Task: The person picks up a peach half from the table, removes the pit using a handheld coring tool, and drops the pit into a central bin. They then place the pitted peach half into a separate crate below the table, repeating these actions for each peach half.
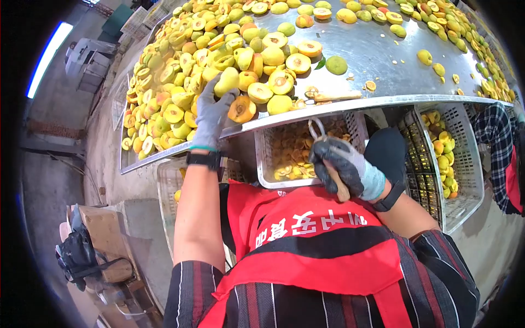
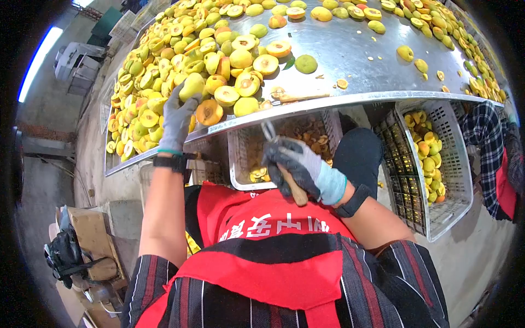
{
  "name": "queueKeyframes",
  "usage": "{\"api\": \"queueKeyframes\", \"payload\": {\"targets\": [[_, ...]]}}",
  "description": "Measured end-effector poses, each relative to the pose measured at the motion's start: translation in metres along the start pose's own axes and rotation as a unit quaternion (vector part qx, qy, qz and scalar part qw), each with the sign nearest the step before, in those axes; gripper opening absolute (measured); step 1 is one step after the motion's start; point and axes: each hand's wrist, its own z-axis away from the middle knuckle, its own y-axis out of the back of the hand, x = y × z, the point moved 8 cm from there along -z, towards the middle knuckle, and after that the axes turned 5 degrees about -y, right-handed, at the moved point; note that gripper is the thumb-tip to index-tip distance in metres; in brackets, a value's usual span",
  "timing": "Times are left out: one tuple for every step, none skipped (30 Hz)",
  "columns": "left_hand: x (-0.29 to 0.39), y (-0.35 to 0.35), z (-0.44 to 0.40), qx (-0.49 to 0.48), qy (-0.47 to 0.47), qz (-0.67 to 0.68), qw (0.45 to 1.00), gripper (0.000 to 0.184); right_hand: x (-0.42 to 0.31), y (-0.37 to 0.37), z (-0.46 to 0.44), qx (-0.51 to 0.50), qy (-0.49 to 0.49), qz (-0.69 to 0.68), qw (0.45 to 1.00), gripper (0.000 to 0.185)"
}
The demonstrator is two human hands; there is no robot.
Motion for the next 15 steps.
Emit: {"api": "queueKeyframes", "payload": {"targets": [[0.018,-0.007,0.014,-0.043,0.046,0.047,0.997,0.053,-0.003,0.007,-0.005,0.023,0.0,-0.026,0.999,0.025],[0.034,-0.008,0.029,-0.043,0.05,0.046,0.997,0.053,-0.007,0.013,-0.011,0.045,0.0,-0.052,0.998,0.022],[0.044,-0.021,0.045,-0.097,0.083,0.116,0.985,0.051,-0.014,0.019,-0.017,0.064,0.055,-0.048,0.995,0.021],[0.051,-0.036,0.064,-0.149,0.115,0.184,0.965,0.05,-0.015,0.024,-0.024,0.065,0.037,-0.089,0.993,0.02],[0.057,-0.048,0.082,-0.172,0.134,0.253,0.943,0.052,-0.023,0.03,-0.033,0.075,0.12,0.038,0.989,0.022],[0.063,-0.062,0.097,-0.195,0.15,0.32,0.915,0.054,-0.033,0.027,-0.037,0.084,0.203,0.164,0.962,0.023],[0.072,-0.073,0.104,-0.221,0.129,0.323,0.911,0.054,-0.034,0.018,-0.038,0.061,0.225,0.23,0.945,0.027],[0.066,-0.074,0.109,-0.193,0.135,0.312,0.921,0.058,-0.026,0.003,-0.041,0.047,0.069,0.01,0.996,0.027],[0.07,-0.074,0.111,-0.153,0.135,0.34,0.918,0.061,-0.043,-0.007,-0.034,0.074,0.236,0.156,0.956,0.025],[0.074,-0.074,0.113,-0.113,0.135,0.368,0.913,0.064,-0.053,-0.023,-0.019,0.096,0.39,0.295,0.867,0.024],[0.072,-0.076,0.117,-0.094,0.134,0.388,0.907,0.067,-0.041,-0.019,-0.03,0.128,0.253,0.185,0.941,0.024],[0.068,-0.078,0.12,-0.075,0.131,0.408,0.9,0.069,-0.02,-0.023,-0.036,0.055,0.11,0.036,0.992,0.024],[0.069,-0.081,0.125,-0.077,0.068,0.417,0.903,0.066,-0.021,-0.029,-0.034,0.055,0.14,0.041,0.988,0.023],[0.066,-0.081,0.128,-0.076,0.068,0.418,0.903,0.066,-0.024,-0.036,-0.033,0.055,0.17,0.045,0.983,0.022],[0.061,-0.077,0.131,-0.055,0.081,0.419,0.903,0.064,-0.024,-0.042,-0.034,0.04,0.161,0.02,0.986,0.024]]}}
